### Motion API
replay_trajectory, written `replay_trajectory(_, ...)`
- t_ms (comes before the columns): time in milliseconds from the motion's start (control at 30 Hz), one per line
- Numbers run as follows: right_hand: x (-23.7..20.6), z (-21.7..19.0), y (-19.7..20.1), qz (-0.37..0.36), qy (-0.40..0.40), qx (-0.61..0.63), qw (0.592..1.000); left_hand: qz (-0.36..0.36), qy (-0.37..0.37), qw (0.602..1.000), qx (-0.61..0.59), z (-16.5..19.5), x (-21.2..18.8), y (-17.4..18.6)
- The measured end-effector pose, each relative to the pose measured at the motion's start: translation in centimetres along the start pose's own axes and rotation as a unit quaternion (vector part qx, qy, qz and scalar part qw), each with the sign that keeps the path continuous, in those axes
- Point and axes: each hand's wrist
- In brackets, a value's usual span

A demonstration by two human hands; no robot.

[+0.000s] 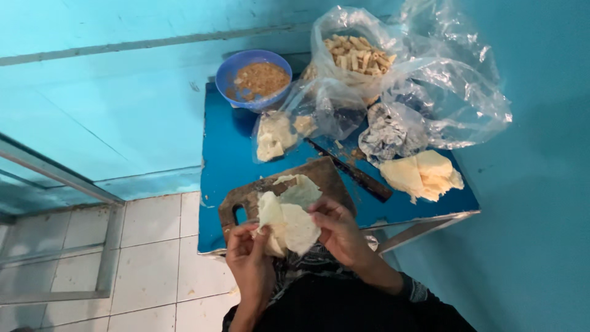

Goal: The person sits on the floor at a low blue table and works pieces of pale dough: they tear and fold pieces by hand, cut a round dough mass with a knife on a wooden board, dip pieces into a bowl of brown crumb coating, and place coated pieces into a plastic bag.

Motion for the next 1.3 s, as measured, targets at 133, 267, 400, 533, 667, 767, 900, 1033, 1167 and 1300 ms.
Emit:
replay_trajectory(133, -0.6, 0.9, -1.4, 0.048, 0.019, -0.119, 0.992, -0.094, -0.167, 0.969, 0.159, -0.6, -1.4, -1.1)
replay_trajectory(267, 0.2, 1.4, 0.4, 0.054, 0.121, -0.221, 0.966, -0.034, -0.019, 0.999, 0.028, 0.3, -1.3, -2.5)
replay_trajectory(400, 0.4, 2.2, 3.0, 0.077, 0.111, -0.208, 0.969, -0.066, 0.171, 0.981, -0.071, 2.2, -1.4, -3.7)
replay_trajectory(533, 0.4, 2.2, 3.2, 0.074, 0.266, -0.434, 0.858, -0.080, 0.148, 0.985, -0.036, 2.7, -1.4, -5.0)
replay_trajectory(667, 1.1, 1.0, 1.8, 0.043, 0.161, -0.178, 0.970, -0.030, 0.088, 0.996, -0.015, 2.6, -1.4, -3.9)
replay_trajectory(767, 1.2, 1.3, 1.4, 0.120, 0.028, -0.096, 0.988, -0.038, 0.122, 0.991, -0.043, 1.4, -1.0, -3.4)
replay_trajectory(900, 1.5, 2.4, 2.5, 0.014, 0.078, -0.234, 0.969, -0.063, 0.115, 0.991, -0.021, -0.4, -0.9, -2.4)
replay_trajectory(1033, 2.2, 2.7, 3.8, -0.004, 0.046, -0.137, 0.989, -0.014, 0.066, 0.996, -0.050, -1.3, -1.1, -1.6)
replay_trajectory(1167, 2.1, 2.9, 3.0, 0.026, 0.016, -0.091, 0.995, -0.006, -0.017, 1.000, -0.024, -1.0, -1.8, -1.7)
replay_trajectory(1300, 1.4, 3.2, 1.2, 0.022, -0.022, -0.177, 0.984, -0.098, -0.064, 0.991, 0.063, 0.3, -2.0, -1.9)
Point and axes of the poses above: each hand's wrist, its own x-axis towards the middle knuckle, its own y-axis out of the back of the hand, z = x × y, and after that the axes turned 7 degrees about z, right-handed
